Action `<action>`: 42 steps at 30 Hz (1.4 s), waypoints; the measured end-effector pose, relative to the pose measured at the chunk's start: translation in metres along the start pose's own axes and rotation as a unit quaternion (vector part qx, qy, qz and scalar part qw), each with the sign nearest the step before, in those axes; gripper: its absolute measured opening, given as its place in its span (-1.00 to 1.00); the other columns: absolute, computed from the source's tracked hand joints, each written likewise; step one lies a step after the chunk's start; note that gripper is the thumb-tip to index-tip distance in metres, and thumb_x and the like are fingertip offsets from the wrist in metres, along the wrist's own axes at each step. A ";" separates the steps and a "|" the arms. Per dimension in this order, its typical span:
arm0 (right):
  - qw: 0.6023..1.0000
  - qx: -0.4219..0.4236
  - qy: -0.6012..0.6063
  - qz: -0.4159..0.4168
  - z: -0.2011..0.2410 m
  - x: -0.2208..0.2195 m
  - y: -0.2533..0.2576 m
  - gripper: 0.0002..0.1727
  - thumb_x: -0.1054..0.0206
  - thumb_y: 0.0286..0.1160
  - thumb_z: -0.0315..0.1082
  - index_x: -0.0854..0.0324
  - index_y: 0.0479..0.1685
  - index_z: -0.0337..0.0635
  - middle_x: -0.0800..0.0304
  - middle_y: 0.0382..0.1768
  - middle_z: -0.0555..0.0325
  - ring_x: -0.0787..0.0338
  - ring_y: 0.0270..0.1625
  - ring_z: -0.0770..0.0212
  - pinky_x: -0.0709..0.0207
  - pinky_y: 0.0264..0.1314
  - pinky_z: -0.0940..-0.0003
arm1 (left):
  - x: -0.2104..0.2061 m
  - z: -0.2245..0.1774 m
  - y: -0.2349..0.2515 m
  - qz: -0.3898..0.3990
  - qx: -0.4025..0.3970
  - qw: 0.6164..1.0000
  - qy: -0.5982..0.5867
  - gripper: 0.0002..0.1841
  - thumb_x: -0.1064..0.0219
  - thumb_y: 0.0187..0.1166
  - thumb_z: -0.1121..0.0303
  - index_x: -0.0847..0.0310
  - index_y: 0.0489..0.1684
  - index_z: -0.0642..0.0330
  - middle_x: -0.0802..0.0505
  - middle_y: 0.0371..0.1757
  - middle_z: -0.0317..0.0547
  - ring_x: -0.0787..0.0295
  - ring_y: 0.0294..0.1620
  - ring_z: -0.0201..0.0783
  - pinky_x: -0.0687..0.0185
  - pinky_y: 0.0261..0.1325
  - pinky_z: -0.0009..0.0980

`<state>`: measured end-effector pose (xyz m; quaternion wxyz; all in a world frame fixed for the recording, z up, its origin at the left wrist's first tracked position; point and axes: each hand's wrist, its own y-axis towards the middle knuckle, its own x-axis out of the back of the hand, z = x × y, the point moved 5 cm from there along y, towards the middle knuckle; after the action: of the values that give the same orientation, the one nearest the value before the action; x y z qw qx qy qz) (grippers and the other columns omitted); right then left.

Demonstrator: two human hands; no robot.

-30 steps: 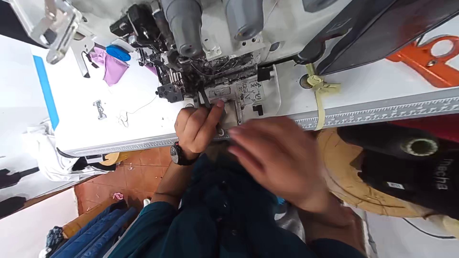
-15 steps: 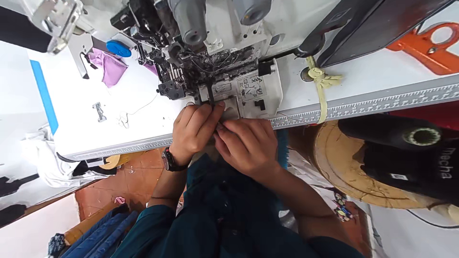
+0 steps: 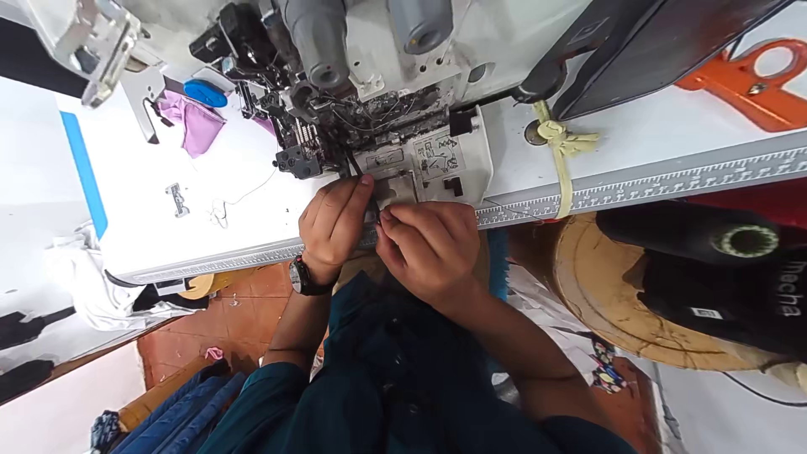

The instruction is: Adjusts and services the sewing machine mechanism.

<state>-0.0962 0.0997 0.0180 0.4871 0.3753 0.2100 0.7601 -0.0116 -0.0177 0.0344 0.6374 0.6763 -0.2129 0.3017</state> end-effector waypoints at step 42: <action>0.997 -0.016 -0.024 0.069 0.008 -0.016 0.003 -0.90 -0.42 0.52 -0.38 -0.85 -0.29 -0.11 -0.94 -0.14 0.18 -0.78 -0.08 0.18 -0.39 0.12 0.17 | 0.003 0.004 -0.009 0.013 -0.003 1.000 0.026 -0.90 -0.45 0.49 0.59 -0.84 -0.15 0.30 -0.93 0.01 0.10 -0.87 0.16 0.00 -0.74 0.32 -0.13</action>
<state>-0.0882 0.0833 0.0192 0.4446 0.3997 0.1599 0.7855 -0.0028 -0.0204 0.0298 0.6404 0.6636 -0.2062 0.3271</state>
